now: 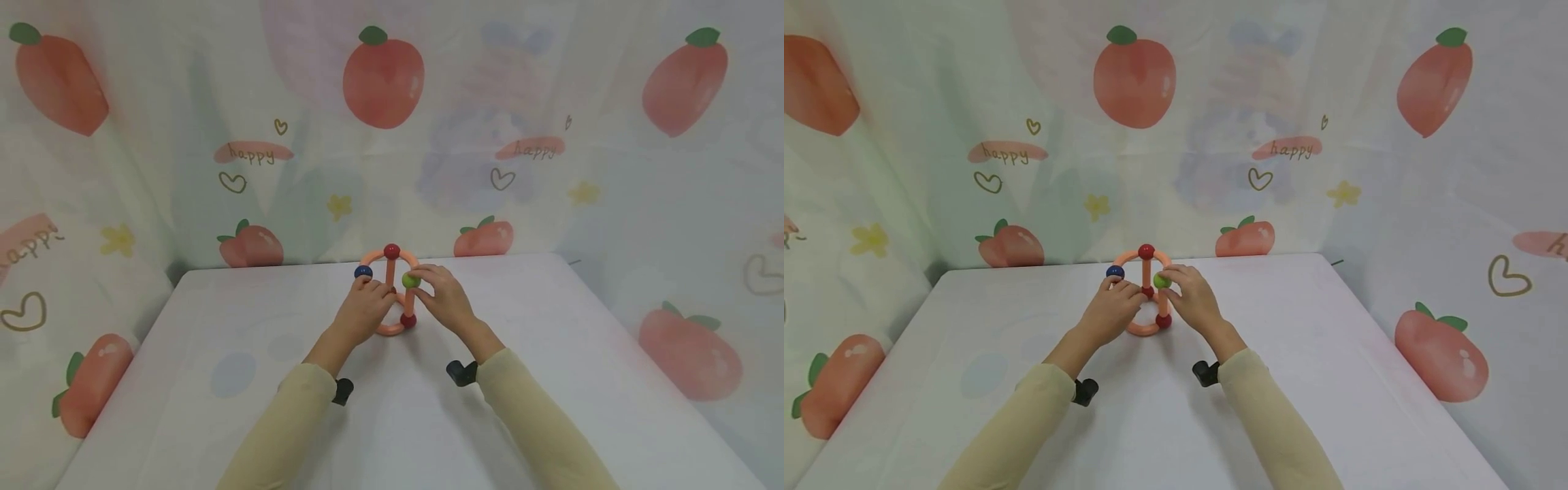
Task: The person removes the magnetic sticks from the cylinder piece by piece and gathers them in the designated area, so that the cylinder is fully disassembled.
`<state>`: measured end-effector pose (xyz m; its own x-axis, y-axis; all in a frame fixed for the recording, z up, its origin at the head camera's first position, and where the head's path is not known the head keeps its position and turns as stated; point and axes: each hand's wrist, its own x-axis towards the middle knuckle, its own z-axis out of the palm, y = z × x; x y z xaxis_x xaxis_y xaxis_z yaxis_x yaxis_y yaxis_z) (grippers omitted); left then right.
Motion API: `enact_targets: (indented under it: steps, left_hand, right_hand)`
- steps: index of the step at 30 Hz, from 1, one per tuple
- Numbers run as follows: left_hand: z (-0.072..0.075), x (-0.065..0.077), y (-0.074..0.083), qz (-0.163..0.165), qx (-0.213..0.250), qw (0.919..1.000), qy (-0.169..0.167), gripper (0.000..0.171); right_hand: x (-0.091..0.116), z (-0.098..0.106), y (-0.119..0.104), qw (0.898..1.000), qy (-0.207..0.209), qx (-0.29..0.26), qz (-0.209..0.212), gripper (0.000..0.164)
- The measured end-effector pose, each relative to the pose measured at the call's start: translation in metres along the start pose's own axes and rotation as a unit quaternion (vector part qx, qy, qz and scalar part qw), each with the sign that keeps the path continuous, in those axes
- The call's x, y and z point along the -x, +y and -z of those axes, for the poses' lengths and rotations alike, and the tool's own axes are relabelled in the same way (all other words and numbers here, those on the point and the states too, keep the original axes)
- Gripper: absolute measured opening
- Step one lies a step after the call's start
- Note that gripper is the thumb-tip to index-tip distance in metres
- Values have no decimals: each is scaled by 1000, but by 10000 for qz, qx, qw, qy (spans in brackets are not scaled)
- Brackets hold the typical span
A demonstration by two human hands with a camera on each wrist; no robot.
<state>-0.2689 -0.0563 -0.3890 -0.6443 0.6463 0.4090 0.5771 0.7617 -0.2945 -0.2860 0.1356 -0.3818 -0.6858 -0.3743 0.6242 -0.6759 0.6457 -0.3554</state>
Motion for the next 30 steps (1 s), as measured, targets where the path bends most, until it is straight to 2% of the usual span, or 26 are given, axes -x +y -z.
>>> enact_targets:
  steps: [4, 6, 7, 8, 11, 14, 18, 24, 30]
  left_hand:
    - [1, 9, -6, 413, 387, 9975, 428, 25]
    - [2, 14, -8, 773, 799, 9912, 719, 19]
    - [2, 16, -10, 984, 1052, 9854, 911, 17]
    - [2, 18, -11, 1215, 1353, 9768, 1133, 16]
    - [1, 24, -15, 1910, 2091, 9434, 1728, 15]
    - [-2, 30, -20, 2420, 2425, 9183, 1985, 15]
    - [-5, 36, -24, 2693, 2601, 9053, 2005, 14]
    - [-5, 38, -29, 2902, 2794, 8934, 1990, 14]
    - [-2, 35, -33, 2982, 3154, 8839, 1742, 23]
  right_hand:
    - [0, 0, 1, 10000, -9, 51, -63, 36]
    - [0, 0, 1, 9999, -28, 101, -107, 38]
    - [0, 0, 1, 9998, -41, 128, -127, 38]
    - [0, 0, 1, 9998, -58, 152, -143, 38]
    - [-1, 0, 1, 9997, -93, 190, -150, 38]
    - [0, 0, 1, 9997, -90, 160, -144, 37]
    - [1, -1, 1, 9999, -21, 97, -112, 34]
    - [1, -2, 1, 9997, 162, 166, -10, 33]
    - [2, -2, -1, 9995, 240, 197, -74, 34]
